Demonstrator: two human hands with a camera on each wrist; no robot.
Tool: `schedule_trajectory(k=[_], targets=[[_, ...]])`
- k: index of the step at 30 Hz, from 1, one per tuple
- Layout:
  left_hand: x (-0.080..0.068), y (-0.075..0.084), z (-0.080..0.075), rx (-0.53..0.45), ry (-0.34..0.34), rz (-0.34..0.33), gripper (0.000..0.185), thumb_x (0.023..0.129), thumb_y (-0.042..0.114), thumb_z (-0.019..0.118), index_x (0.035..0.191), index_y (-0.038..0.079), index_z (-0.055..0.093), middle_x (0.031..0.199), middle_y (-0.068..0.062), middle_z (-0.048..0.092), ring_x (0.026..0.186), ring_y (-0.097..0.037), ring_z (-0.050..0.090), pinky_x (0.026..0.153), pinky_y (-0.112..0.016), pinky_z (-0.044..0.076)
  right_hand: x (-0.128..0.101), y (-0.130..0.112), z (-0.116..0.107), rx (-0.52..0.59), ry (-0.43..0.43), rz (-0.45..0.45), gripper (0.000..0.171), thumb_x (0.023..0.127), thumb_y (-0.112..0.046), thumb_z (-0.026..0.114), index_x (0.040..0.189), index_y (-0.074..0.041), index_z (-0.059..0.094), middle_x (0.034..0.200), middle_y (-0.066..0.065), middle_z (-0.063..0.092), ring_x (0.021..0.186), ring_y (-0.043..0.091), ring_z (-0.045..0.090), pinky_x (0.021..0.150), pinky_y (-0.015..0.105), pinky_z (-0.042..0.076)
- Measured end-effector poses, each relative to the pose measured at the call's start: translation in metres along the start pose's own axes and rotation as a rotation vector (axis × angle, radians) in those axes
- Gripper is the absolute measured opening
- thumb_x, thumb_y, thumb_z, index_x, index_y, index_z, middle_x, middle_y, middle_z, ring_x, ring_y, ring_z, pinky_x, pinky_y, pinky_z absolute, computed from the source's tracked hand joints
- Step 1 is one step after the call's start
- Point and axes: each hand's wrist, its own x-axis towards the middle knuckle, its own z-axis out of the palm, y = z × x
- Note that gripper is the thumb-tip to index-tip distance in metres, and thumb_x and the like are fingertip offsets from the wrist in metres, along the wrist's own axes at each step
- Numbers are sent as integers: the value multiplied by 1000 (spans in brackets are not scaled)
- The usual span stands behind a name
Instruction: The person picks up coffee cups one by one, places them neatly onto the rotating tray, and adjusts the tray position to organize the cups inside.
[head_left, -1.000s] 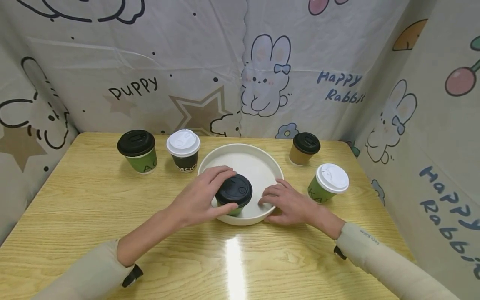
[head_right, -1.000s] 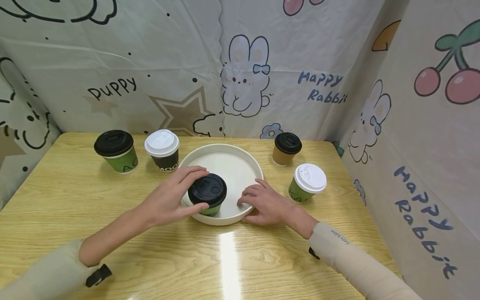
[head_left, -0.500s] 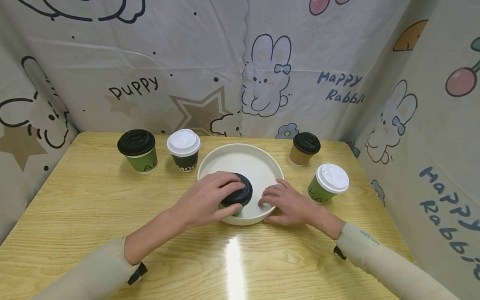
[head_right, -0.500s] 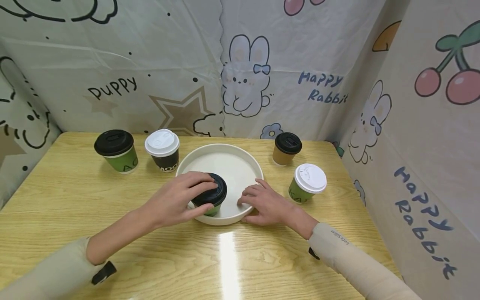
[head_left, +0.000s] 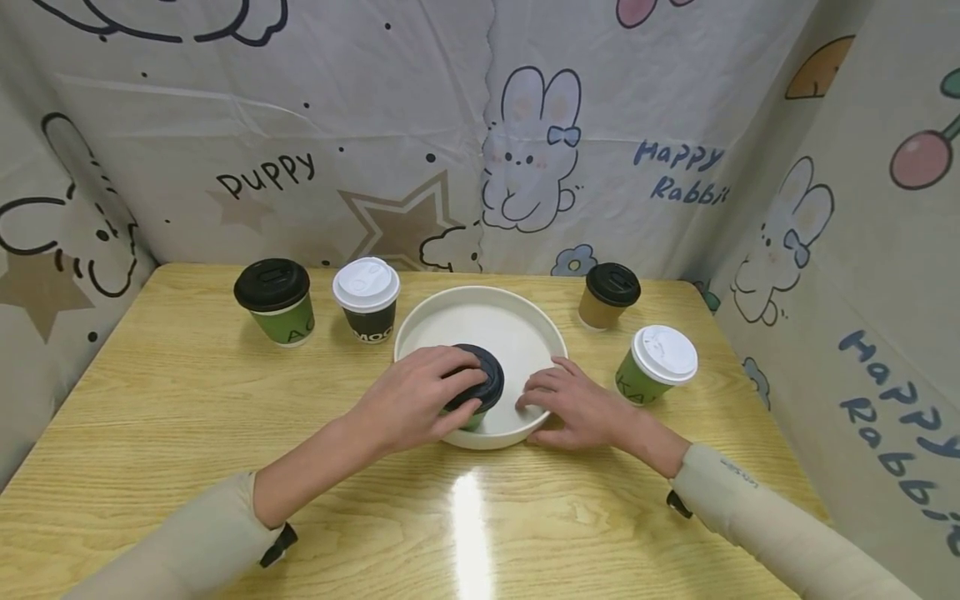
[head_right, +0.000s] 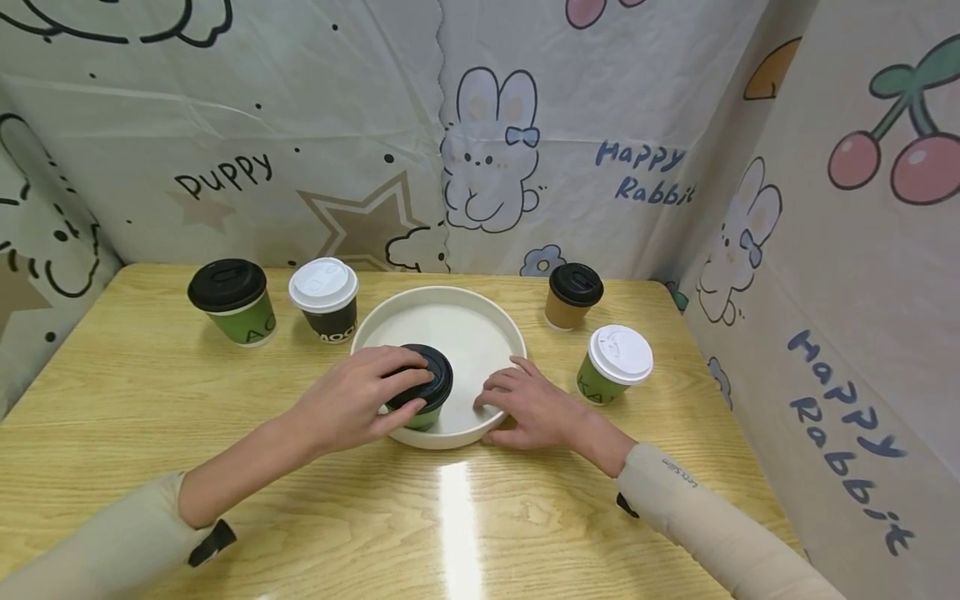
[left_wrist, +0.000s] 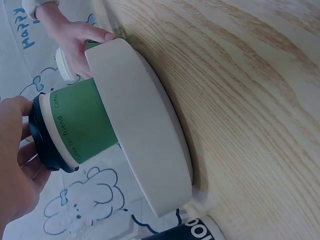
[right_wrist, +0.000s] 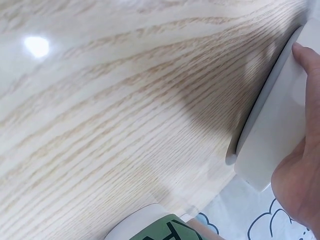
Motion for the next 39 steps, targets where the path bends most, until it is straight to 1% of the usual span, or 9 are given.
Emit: schedule_trajectory(k=[7, 10, 14, 19, 25, 34, 39], targets=[[0, 0, 0, 27, 4, 7, 26, 91, 25, 70, 109, 7, 73, 113, -8, 65, 106, -24, 62, 96, -37, 50, 1, -2, 1, 6, -43, 39, 41, 90, -48, 70, 121, -22, 65, 122, 0, 59, 119, 23, 51, 115, 58, 19], [-1, 0, 0, 33, -4, 0, 25, 91, 25, 69, 108, 7, 73, 112, -8, 65, 105, -24, 62, 95, -37, 50, 2, -5, 1, 5, -43, 49, 41, 90, -48, 70, 121, -22, 65, 122, 1, 59, 120, 24, 51, 114, 59, 20], [-2, 0, -2, 30, -9, -13, 25, 89, 23, 70, 107, 6, 72, 112, -8, 65, 104, -24, 62, 94, -36, 51, 2, -12, 2, 15, -32, 70, 40, 90, -48, 70, 119, -21, 66, 122, 1, 60, 119, 25, 51, 114, 59, 20], [-2, -2, -5, 26, -16, -29, 24, 87, 19, 69, 107, 6, 72, 113, -8, 65, 105, -25, 62, 93, -37, 51, 4, -21, 3, 28, -26, 121, 40, 90, -48, 70, 119, -22, 66, 123, 2, 61, 120, 25, 52, 114, 59, 19], [-3, -4, -9, 24, -46, -46, 26, 86, 19, 69, 107, 5, 71, 114, -8, 64, 106, -24, 61, 93, -37, 51, 5, -31, 6, 29, -21, 175, 38, 90, -48, 70, 119, -23, 65, 123, 3, 62, 120, 27, 52, 114, 60, 19], [-4, -10, -13, -8, -79, -57, 26, 86, 18, 68, 108, 5, 71, 116, -9, 64, 108, -25, 61, 96, -38, 50, 8, -48, 6, 23, 24, 225, 39, 89, -46, 71, 117, -19, 66, 118, 5, 64, 117, 29, 54, 111, 64, 22], [-6, -15, -15, -37, -71, -48, 24, 85, 16, 68, 106, 5, 70, 114, -10, 64, 107, -26, 60, 95, -39, 50, 11, -58, 8, 32, 40, 273, 38, 89, -46, 72, 116, -19, 67, 118, 6, 64, 116, 30, 55, 110, 67, 19]])
